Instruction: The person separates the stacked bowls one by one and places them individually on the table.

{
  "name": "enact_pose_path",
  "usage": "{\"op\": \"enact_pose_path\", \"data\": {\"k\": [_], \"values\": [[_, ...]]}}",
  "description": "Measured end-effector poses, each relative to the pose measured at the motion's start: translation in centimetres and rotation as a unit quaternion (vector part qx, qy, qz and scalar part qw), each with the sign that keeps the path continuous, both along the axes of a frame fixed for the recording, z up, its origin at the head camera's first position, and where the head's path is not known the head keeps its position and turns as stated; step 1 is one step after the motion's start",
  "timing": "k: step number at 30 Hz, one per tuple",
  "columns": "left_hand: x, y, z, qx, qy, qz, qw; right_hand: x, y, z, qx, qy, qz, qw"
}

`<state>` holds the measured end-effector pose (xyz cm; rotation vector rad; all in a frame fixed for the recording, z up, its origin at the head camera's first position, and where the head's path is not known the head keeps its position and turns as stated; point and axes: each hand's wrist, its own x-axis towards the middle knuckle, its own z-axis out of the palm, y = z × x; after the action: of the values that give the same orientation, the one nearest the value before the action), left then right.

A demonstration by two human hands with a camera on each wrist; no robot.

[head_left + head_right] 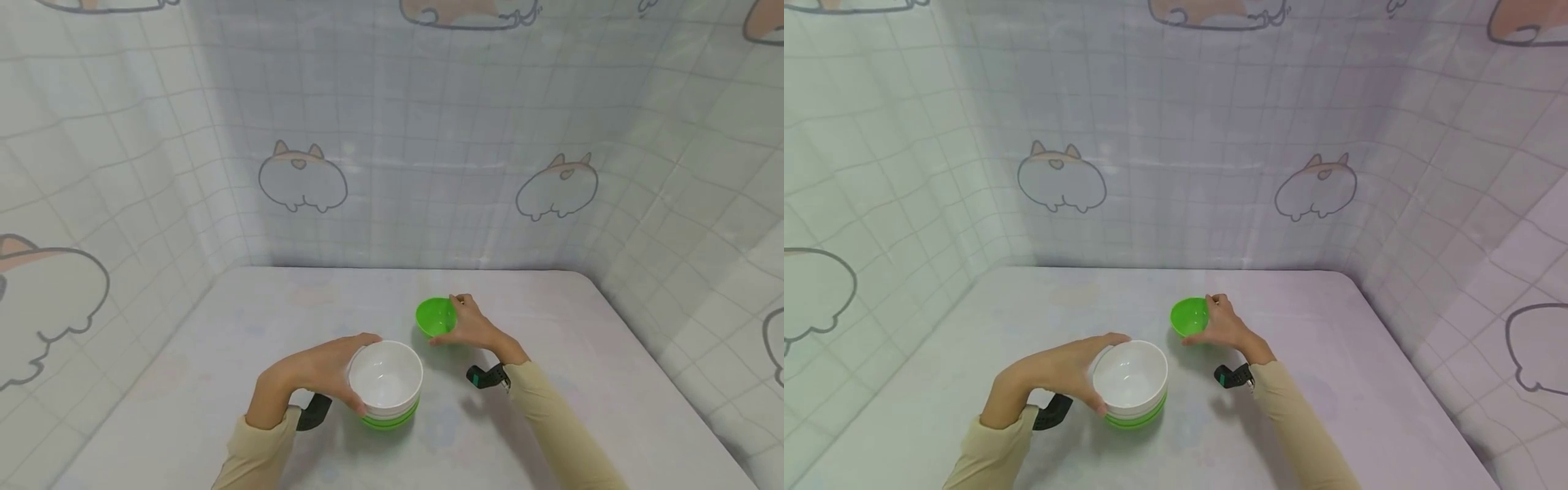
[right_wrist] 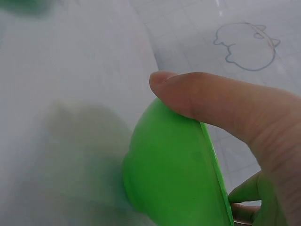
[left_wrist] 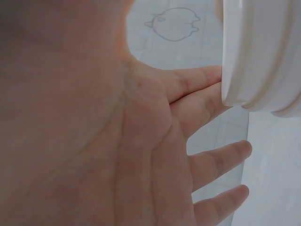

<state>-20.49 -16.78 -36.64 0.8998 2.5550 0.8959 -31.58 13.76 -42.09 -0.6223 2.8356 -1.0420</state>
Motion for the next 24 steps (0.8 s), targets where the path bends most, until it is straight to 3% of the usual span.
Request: {"op": "enact_pose_path", "data": {"k": [13, 24], "values": [[0.1, 0.0, -0.1, -0.001, 0.002, 0.001, 1.0000, 0.2, 0.2, -1.4, 0.019, 0.006, 0.000, 1.000], [0.2, 0.0, 0.1, -0.016, -0.010, 0.016, 0.9997, 0.5, 0.0, -1.6, 0.026, 0.005, -0.007, 1.000]]}}
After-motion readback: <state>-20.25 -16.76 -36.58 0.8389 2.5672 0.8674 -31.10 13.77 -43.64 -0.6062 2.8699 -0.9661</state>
